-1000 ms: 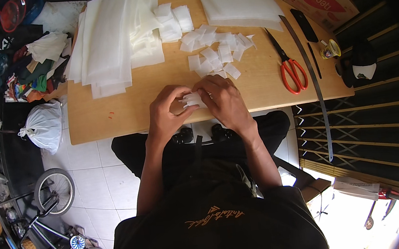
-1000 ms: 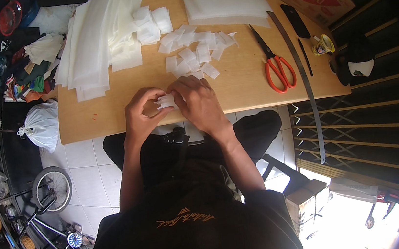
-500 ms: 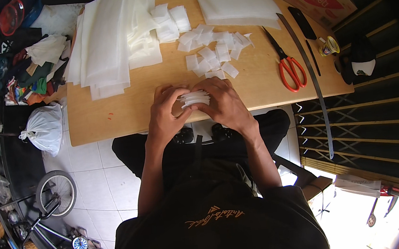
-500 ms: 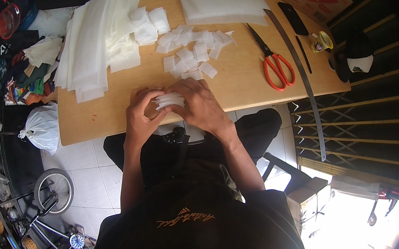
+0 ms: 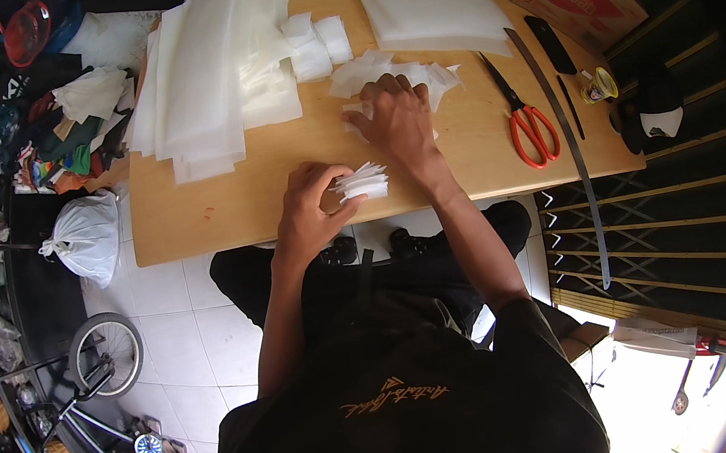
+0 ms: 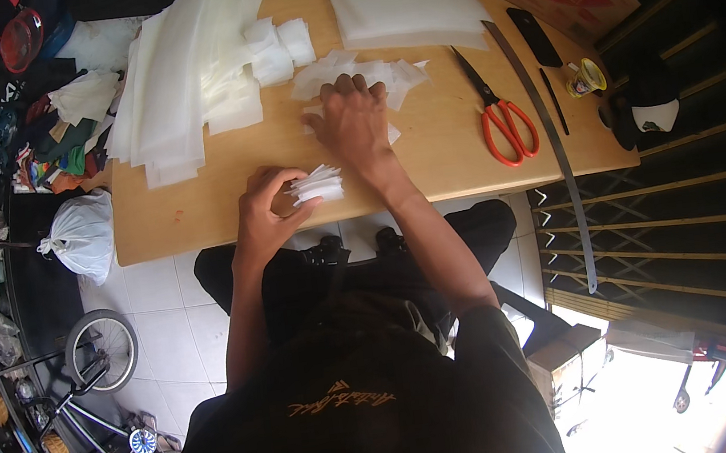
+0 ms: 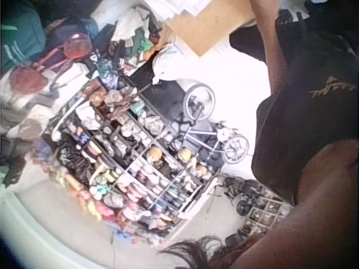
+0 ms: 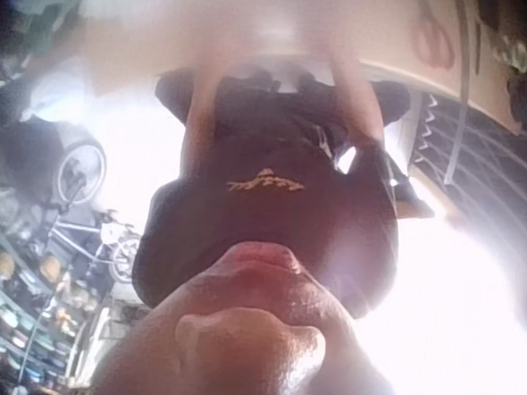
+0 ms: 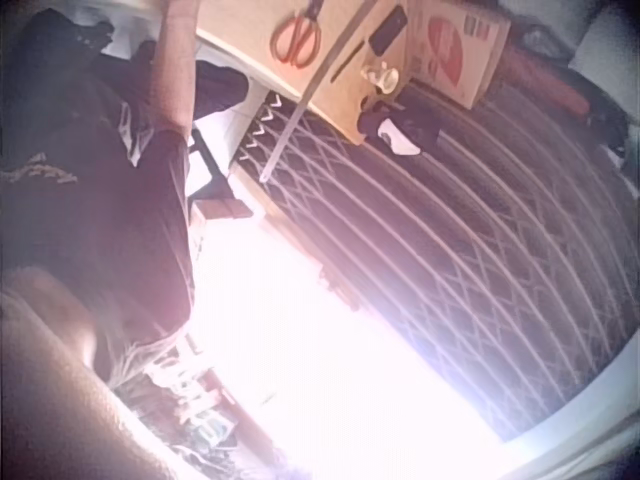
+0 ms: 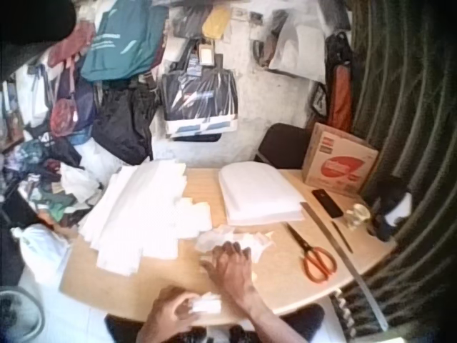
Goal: The person folds small white foam strips and gathers them into a stack on a table.
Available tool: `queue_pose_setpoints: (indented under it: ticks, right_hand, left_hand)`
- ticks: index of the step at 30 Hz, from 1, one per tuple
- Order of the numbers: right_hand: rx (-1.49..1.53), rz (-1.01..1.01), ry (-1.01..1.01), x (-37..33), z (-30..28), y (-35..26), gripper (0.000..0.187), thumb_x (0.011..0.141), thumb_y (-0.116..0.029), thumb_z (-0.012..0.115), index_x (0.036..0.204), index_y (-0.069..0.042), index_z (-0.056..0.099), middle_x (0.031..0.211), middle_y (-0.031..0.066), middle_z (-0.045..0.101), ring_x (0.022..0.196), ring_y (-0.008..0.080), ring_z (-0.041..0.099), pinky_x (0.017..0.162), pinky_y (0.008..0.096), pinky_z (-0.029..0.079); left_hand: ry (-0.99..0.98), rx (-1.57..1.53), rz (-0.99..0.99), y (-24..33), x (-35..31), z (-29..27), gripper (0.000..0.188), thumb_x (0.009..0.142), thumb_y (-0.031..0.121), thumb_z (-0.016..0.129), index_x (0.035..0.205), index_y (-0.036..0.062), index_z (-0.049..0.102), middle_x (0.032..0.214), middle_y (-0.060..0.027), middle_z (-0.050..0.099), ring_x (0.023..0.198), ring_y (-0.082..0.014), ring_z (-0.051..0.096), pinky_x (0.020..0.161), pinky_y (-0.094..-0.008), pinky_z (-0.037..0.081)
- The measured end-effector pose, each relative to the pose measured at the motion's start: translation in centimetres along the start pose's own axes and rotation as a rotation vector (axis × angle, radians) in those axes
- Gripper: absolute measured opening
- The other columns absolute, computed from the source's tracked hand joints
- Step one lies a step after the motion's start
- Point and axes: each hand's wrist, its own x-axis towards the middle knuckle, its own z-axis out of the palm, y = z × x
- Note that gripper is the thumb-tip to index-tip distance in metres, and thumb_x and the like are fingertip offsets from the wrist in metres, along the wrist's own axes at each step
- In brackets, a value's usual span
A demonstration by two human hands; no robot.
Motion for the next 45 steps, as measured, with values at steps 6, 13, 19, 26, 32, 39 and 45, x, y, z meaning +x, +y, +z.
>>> queue_pose_setpoints:
  ticks: [6,13,19,26,32,39,45]
  right_hand:
    - [0.110,0.021,-0.079,-0.1,0.6,0.3,0.029,0.085,-0.032,0.084,0.103,-0.011,0.078,0.108,0.0092,0.073,0.110,0.0281,0.067,0.095,0.0530,0.044]
    - [0.061,-0.020,-0.176,-0.2,-1.1,-0.1,0.035,0.082,-0.028,0.087,0.109,-0.010,0.077,0.119,0.0065,0.074,0.118,0.0279,0.065,0.099,0.0524,0.042]
    - [0.219,0.007,-0.163,0.3,-1.1,0.0,0.034,0.080,-0.019,0.088,0.108,-0.005,0.075,0.108,0.0099,0.076,0.106,0.0299,0.071,0.090,0.0465,0.050]
    - [0.634,0.058,-0.154,-1.7,-4.2,-0.7,0.028,0.084,-0.010,0.084,0.109,0.000,0.074,0.090,0.0166,0.077,0.086,0.0310,0.075,0.080,0.0398,0.057]
    - [0.730,0.159,-0.188,-4.1,-6.0,-0.7,0.022,0.087,-0.009,0.082,0.106,0.001,0.075,0.089,0.0160,0.078,0.080,0.0277,0.076,0.076,0.0374,0.057]
    - [0.394,-0.112,-0.147,-4.7,-6.1,0.1,0.020,0.094,-0.008,0.073,0.113,0.000,0.073,0.097,0.0167,0.076,0.089,0.0375,0.073,0.081,0.0421,0.057]
    - [0.447,-0.189,-0.142,-5.2,-5.5,-0.3,0.020,0.095,-0.004,0.063,0.114,-0.002,0.071,0.106,0.0161,0.071,0.101,0.0400,0.069,0.086,0.0476,0.055]
  left_hand:
    - [-0.015,0.016,-0.008,0.0,0.0,-0.1,0.035,0.081,0.014,0.088,0.112,0.0081,0.072,0.102,-0.0093,0.071,0.100,-0.0303,0.065,0.091,-0.0421,0.052]
    - [-0.012,0.027,-0.014,0.3,0.0,-0.3,0.035,0.081,0.014,0.088,0.112,0.0081,0.072,0.102,-0.0092,0.071,0.099,-0.0299,0.065,0.091,-0.0419,0.051]
    - [-0.020,0.004,-0.003,0.0,0.0,-0.2,0.035,0.081,0.014,0.088,0.112,0.0084,0.072,0.103,-0.0075,0.072,0.100,-0.0296,0.064,0.092,-0.0419,0.051]
    - [-0.014,0.007,-0.035,0.0,-0.1,-0.1,0.036,0.081,0.014,0.088,0.113,0.0096,0.072,0.105,-0.0071,0.072,0.102,-0.0295,0.064,0.092,-0.0420,0.051]
    - [-0.023,-0.006,-0.027,-0.2,0.0,-0.2,0.036,0.080,0.014,0.089,0.112,0.0095,0.072,0.102,-0.0065,0.072,0.100,-0.0297,0.064,0.092,-0.0421,0.051]
    - [-0.043,0.021,0.020,0.3,-0.1,-0.4,0.035,0.080,0.014,0.089,0.110,0.0094,0.072,0.099,-0.0057,0.072,0.101,-0.0284,0.064,0.096,-0.0416,0.049]
    - [-0.051,0.028,0.048,0.0,-0.1,-0.4,0.035,0.080,0.015,0.089,0.110,0.0093,0.071,0.101,-0.0057,0.072,0.103,-0.0284,0.064,0.098,-0.0419,0.048]
